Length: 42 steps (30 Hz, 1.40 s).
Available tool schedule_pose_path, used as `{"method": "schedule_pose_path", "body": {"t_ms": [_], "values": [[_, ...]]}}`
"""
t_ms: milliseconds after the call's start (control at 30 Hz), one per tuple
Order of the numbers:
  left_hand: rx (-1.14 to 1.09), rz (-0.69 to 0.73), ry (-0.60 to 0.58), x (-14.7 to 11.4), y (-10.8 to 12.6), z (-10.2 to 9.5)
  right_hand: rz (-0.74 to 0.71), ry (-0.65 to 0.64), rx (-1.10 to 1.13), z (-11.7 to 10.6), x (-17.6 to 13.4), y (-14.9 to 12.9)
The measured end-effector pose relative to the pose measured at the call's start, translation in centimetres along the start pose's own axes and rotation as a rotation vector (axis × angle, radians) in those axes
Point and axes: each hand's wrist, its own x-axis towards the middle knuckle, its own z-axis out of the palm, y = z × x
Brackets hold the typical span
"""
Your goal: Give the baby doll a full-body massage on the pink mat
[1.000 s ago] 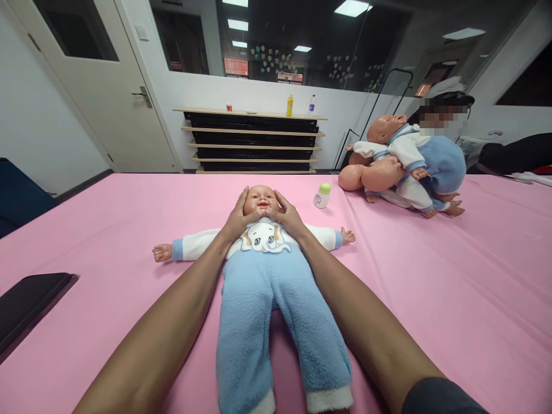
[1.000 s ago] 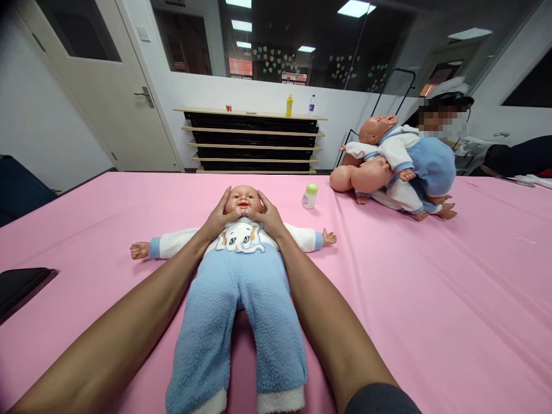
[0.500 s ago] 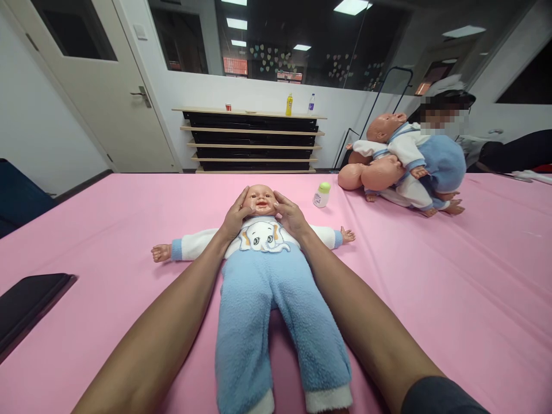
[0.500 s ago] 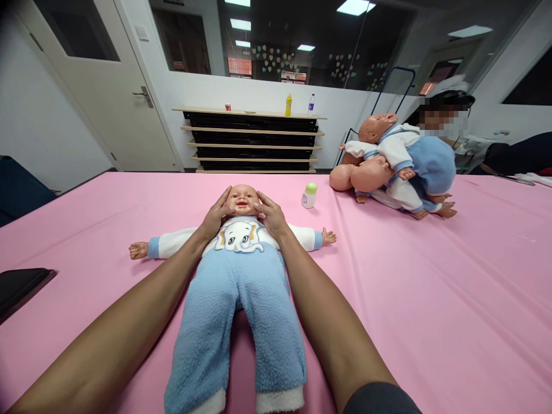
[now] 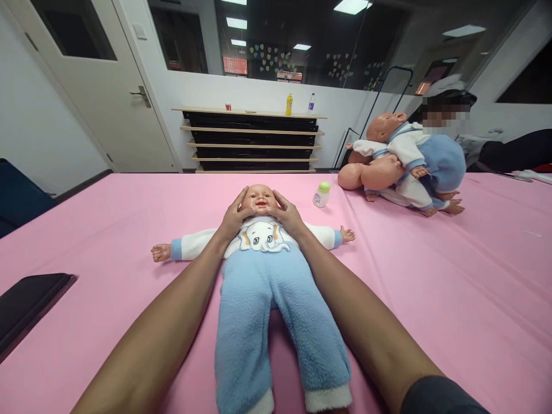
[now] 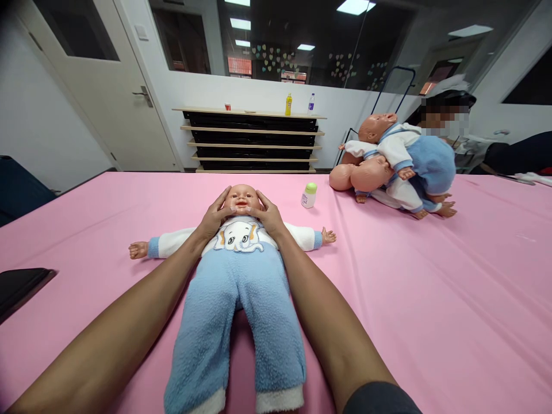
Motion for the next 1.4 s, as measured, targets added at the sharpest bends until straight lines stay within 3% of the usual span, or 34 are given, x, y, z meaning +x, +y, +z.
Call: {"method": "schedule_pose_path", "body": {"t_ms": [200,467,800,1033,1300,1400], "values": [[-0.089,-0.048,0.028,0.2,-0.2,-0.2,0.073,0.024,0.155,-0.3,0.6,0.8],[0.062,0.039,0.002,0.2,-0.6,-0.2,-0.04,0.018,-0.087,0.1,-0.3,0.0],[-0.052,-0.025,0.025,0.5,-0.8,-0.3,0.067,0.056,0.128,-0.3,0.9,1.1],[0.02,0.016,0.02,0.0,-0.3,0.0,-0.044,0.007,-0.096,-0.2,-0.1,0.3],[-0.266,-0.114,0.054,0.5,-0.7,-0.4,0.087,0.01,0.184,-0.2,0.5,0.3],[-0.228,-0.087,0.061,0.5,-0.8,-0.3,0.06,0.011,0.125,0.0,0.1,0.0]]}}
